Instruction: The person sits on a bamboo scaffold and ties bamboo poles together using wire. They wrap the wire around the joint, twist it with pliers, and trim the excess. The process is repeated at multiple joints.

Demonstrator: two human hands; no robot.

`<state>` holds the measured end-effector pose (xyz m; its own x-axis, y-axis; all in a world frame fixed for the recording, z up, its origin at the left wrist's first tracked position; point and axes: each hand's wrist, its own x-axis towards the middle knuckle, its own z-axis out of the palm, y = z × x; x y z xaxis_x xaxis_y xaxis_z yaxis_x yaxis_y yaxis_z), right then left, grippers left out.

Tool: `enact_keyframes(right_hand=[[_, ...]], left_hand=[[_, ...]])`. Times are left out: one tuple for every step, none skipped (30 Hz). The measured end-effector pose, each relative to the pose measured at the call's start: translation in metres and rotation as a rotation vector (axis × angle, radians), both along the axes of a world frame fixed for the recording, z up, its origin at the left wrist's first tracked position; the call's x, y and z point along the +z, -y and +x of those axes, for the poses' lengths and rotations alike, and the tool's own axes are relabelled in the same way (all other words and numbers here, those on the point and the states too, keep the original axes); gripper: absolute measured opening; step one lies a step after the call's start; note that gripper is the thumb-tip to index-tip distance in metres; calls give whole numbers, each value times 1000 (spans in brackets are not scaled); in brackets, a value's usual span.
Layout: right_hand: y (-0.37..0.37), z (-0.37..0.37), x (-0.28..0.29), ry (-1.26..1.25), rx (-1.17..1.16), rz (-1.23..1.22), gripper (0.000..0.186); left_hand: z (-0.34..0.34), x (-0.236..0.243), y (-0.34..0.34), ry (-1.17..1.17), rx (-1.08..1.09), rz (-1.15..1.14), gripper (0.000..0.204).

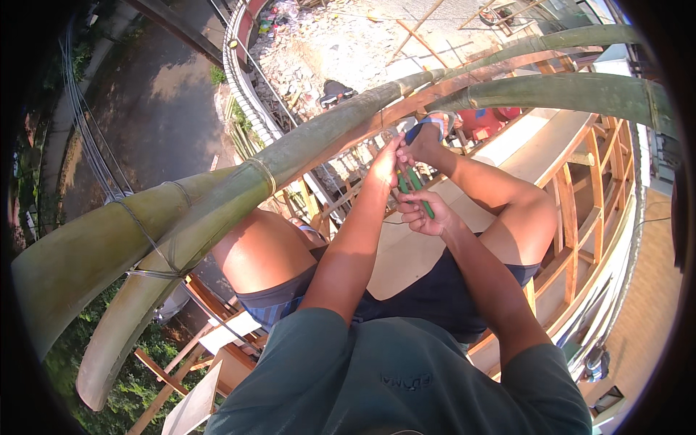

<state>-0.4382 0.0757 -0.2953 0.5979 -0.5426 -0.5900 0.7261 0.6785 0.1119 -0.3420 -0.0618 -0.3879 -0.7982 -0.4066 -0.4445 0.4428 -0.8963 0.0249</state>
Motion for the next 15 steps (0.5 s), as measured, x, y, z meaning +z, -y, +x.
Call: enact_keyframes(right_hand=[[-1, -4, 9, -261, 51, 6, 20], [8, -1, 32, -515, 128, 0, 25], [16, 1, 50, -768, 205, -11, 31], [15, 0, 62, -1324, 434, -178, 37], [4, 0, 72, -1872, 659, -353, 43], [-3, 0, 75, -2413, 886, -545, 50], [-4, 0, 74, -2414, 934, -515, 49], [-4, 0, 69, -2414, 982, -485, 49], [-2, 0, 62, -2412, 1029, -457, 48], [2, -5, 55, -2417, 1080, -423, 48], [6, -10, 46, -2417, 1128, -394, 48], [9, -15, 39, -2416, 1175, -367, 47], [6, -22, 30, -2342, 1128, -420, 41], [3, -28, 25, -2265, 1081, -470, 35], [-1, -31, 18, -2187, 1034, -517, 28]], left_hand=[[-11, 18, -4, 160, -1, 3, 26], [-15, 21, -7, 208, 20, 15, 26], [-21, 23, -8, 256, 42, 24, 25], [-27, 27, -7, 307, 65, 27, 25], [-36, 44, -10, 454, 76, 36, 29], [-40, 50, -8, 456, 115, 66, 30], [-45, 50, -6, 453, 150, 96, 31], [-48, 50, -4, 450, 186, 126, 32], [-49, 49, -5, 474, 182, 129, 35], [-54, 49, -7, 494, 193, 115, 36], [-59, 49, -9, 519, 208, 100, 37], [-62, 48, -11, 544, 224, 84, 37], [-62, 46, -11, 572, 161, 72, 36], [-56, 46, -9, 603, 97, 62, 35], [-50, 46, -6, 632, 34, 52, 35]])
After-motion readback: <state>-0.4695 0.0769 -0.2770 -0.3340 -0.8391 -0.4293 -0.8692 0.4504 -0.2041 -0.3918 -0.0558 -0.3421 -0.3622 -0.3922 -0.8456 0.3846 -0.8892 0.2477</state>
